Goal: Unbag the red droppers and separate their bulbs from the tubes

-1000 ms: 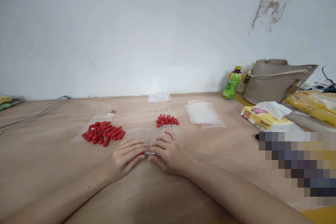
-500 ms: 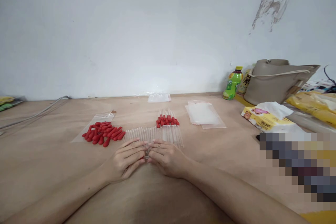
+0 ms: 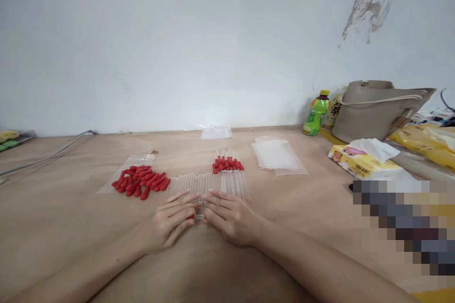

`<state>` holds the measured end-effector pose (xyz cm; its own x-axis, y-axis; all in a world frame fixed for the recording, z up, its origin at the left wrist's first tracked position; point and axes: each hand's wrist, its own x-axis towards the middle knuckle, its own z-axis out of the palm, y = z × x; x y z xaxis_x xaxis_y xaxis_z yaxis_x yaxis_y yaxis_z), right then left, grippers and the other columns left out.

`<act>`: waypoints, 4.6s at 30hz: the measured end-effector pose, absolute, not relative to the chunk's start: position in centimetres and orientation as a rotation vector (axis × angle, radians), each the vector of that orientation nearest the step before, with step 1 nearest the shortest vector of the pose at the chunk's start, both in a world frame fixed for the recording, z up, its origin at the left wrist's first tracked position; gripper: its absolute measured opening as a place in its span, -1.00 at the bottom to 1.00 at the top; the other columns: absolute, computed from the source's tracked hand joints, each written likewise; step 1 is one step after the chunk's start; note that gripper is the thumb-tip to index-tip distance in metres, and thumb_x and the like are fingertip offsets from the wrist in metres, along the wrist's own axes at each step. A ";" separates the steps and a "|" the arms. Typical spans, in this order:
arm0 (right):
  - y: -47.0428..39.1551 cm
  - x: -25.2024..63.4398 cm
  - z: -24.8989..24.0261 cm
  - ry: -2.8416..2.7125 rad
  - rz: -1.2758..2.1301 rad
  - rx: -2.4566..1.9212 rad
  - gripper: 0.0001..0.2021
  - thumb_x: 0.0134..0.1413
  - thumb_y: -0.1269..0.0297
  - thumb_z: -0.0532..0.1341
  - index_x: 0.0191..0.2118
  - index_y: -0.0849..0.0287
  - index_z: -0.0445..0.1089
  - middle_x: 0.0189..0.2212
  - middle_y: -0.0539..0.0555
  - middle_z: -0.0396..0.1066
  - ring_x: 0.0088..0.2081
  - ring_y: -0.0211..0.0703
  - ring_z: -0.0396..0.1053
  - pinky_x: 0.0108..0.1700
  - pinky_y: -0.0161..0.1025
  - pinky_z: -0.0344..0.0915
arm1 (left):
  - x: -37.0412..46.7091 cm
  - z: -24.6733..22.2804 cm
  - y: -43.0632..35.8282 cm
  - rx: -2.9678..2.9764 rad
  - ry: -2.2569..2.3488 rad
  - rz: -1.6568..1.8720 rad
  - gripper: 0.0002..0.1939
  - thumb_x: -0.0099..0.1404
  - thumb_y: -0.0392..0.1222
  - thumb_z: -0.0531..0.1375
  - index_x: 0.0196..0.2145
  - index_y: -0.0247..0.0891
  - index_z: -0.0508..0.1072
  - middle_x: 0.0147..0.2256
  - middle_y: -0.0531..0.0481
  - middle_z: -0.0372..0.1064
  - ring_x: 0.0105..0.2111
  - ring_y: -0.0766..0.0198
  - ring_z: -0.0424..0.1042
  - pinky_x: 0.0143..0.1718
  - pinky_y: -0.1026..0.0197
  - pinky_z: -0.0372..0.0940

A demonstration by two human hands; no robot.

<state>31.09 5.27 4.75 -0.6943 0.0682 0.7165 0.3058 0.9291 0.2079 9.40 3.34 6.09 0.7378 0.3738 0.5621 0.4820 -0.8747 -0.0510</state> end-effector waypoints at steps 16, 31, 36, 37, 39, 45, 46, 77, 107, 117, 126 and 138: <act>6.5 33.5 4.6 -2.120 -0.402 -0.562 -0.83 0.08 0.42 0.12 -0.19 0.22 0.38 -0.50 0.03 0.41 -0.33 -0.21 0.34 -0.19 -0.16 0.23 | 6.7 5.3 3.4 -2.610 -0.813 -0.954 -0.85 0.22 -0.33 0.10 -0.22 -0.27 0.34 -0.23 -0.09 0.42 -0.11 0.16 0.34 -0.09 0.05 0.25; 8.3 31.2 4.9 -2.040 -0.370 -1.035 -0.80 0.03 0.42 0.07 -0.28 0.14 0.42 -0.47 0.01 0.46 -0.38 -0.23 0.28 -0.30 -0.24 -0.05 | -4.5 11.5 6.1 -1.756 -2.297 -1.022 -0.70 0.11 -0.09 0.06 -0.20 -0.18 0.41 -0.40 0.00 0.36 -0.42 0.20 0.38 -0.40 0.17 0.26; 8.1 31.0 4.7 -2.059 -0.398 -1.010 -0.82 -0.03 0.43 0.11 -0.31 0.14 0.43 -0.53 -0.01 0.42 -0.40 -0.22 0.26 -0.32 -0.23 -0.06 | -7.3 10.0 7.0 -1.708 -2.384 -1.046 -0.66 0.01 0.04 0.15 -0.28 -0.19 0.37 -0.48 0.00 0.41 -0.42 0.14 0.42 -0.45 0.19 0.26; 8.0 31.0 4.7 -2.065 -0.399 -1.009 -0.82 -0.04 0.43 0.11 -0.32 0.14 0.44 -0.54 -0.01 0.41 -0.40 -0.22 0.26 -0.33 -0.23 -0.06 | -7.4 9.6 7.2 -1.724 -2.384 -1.069 -0.64 -0.01 0.05 0.15 -0.29 -0.20 0.36 -0.47 0.00 0.42 -0.42 0.15 0.42 -0.44 0.19 0.27; 7.9 30.9 4.7 -2.090 -0.392 -1.012 -0.84 -0.03 0.40 0.13 -0.32 0.15 0.44 -0.54 0.00 0.41 -0.39 -0.19 0.26 -0.32 -0.22 -0.05 | -7.0 9.0 7.5 -1.755 -2.381 -1.113 -0.61 -0.04 0.07 0.16 -0.30 -0.22 0.35 -0.44 -0.01 0.42 -0.41 0.18 0.42 -0.42 0.22 0.29; 7.6 30.7 4.7 -2.177 -0.342 -1.045 -0.70 0.00 0.09 0.15 -0.21 0.18 0.41 -0.40 0.08 0.42 -0.29 -0.10 0.25 -0.20 -0.15 -0.01 | -4.6 9.2 7.2 -1.748 -2.432 -1.140 -0.58 -0.08 0.12 0.19 -0.36 -0.25 0.37 -0.44 -0.01 0.41 -0.42 0.20 0.41 -0.46 0.26 0.29; 7.5 30.7 4.7 -2.184 -0.333 -1.041 -0.65 -0.01 0.04 0.15 -0.19 0.19 0.40 -0.36 0.10 0.42 -0.27 -0.09 0.25 -0.18 -0.14 -0.01 | -4.5 9.3 7.1 -1.740 -2.442 -1.154 -0.60 -0.06 0.12 0.18 -0.36 -0.25 0.37 -0.45 -0.01 0.42 -0.42 0.19 0.41 -0.46 0.25 0.29; 6.8 31.4 4.1 -2.187 -0.362 -0.607 -0.80 0.03 0.30 0.11 -0.53 0.12 0.41 -0.70 -0.04 0.23 -0.52 -0.28 0.04 -0.33 -0.21 -0.04 | 16.9 9.3 16.3 -2.426 -2.028 -0.644 -0.60 0.10 0.11 0.07 -0.65 -0.25 0.40 -0.59 -0.10 0.39 -0.45 0.12 0.40 -0.37 0.16 0.16; 7.1 30.3 4.8 -2.240 -0.286 -0.637 -0.90 0.05 0.23 0.17 -0.33 0.02 0.44 -0.23 -0.02 0.43 -0.06 -0.14 0.25 0.11 0.04 -0.06 | 7.9 5.7 4.2 -2.411 -1.013 -1.045 -0.83 0.11 -0.12 0.19 -0.35 -0.25 0.36 -0.37 -0.05 0.35 -0.33 0.23 0.30 -0.25 0.13 0.20; 7.1 30.2 4.4 -2.229 -0.227 -0.578 -0.87 0.08 0.32 0.13 -0.28 0.09 0.42 -0.33 -0.01 0.47 -0.14 -0.14 0.31 0.12 0.07 -0.04 | 10.4 5.4 5.0 -2.541 -0.843 -0.956 -0.83 0.22 -0.28 0.11 -0.20 -0.21 0.39 -0.24 0.04 0.46 -0.11 0.23 0.36 0.04 0.02 0.11; 7.3 30.1 3.7 -2.273 -0.143 -0.357 -0.83 0.11 0.43 0.08 -0.19 0.29 0.37 -0.23 0.14 0.45 -0.12 -0.19 0.35 0.05 -0.17 0.25 | 9.8 5.8 4.3 -2.606 -0.845 -0.888 -0.88 0.24 -0.29 0.07 -0.26 -0.25 0.38 -0.28 0.01 0.47 -0.07 0.23 0.35 0.11 0.01 0.03; 6.8 30.3 3.7 -2.282 -0.251 -0.272 -0.88 0.10 0.44 0.11 -0.26 0.32 0.37 -0.24 0.15 0.44 -0.12 -0.18 0.35 0.06 -0.18 0.27 | 9.1 6.1 3.4 -2.680 -0.810 -0.865 -0.85 0.23 -0.35 0.04 -0.28 -0.28 0.37 -0.34 -0.01 0.48 -0.08 0.21 0.36 0.16 -0.02 -0.04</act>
<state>30.27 6.81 3.74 -0.6519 0.1144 0.7496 0.2744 0.9572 0.0925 9.12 3.41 6.06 0.6765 0.4380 0.5920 0.5618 -0.8267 -0.0303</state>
